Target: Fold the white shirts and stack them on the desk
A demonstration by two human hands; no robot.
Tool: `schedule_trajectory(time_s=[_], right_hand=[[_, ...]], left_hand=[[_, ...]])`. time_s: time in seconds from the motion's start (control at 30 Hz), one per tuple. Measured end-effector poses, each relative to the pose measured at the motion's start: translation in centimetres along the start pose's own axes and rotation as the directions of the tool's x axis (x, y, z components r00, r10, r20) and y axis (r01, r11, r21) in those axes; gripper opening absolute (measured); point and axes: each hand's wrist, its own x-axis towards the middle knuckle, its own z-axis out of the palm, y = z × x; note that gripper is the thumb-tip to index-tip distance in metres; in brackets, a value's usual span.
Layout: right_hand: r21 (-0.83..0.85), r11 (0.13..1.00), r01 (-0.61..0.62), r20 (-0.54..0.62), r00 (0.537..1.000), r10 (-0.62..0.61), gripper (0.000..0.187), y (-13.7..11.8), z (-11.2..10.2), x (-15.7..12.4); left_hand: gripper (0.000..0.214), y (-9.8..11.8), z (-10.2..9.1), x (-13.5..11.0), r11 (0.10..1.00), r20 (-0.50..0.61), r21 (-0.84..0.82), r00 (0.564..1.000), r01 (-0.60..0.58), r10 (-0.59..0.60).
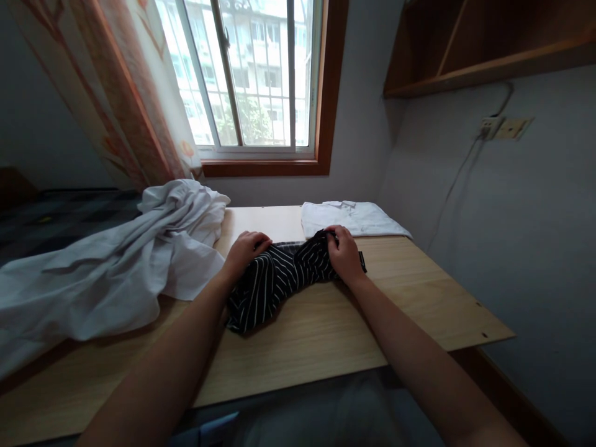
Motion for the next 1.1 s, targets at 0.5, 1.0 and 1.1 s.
schedule_trajectory(time_s=[0.5,1.0,1.1], right_hand=[[-0.077,0.953,0.293,0.509,0.834,-0.215,0.034,-0.9,2.8,-1.9],[0.159,0.987,-0.028,0.306,0.952,-0.023,0.028,-0.5,1.6,-0.8],[0.247,0.960,-0.129,0.293,0.955,0.053,0.031,-0.7,1.6,-0.8]], left_hand=[[0.028,8.2,-0.6,-1.2,0.987,-0.043,-0.155,0.998,-0.042,0.036],[0.027,4.7,3.3,-1.7,0.868,0.373,-0.483,0.924,0.117,0.083],[0.032,5.1,3.5,-1.7,0.809,0.373,-0.556,0.927,0.191,0.038]])
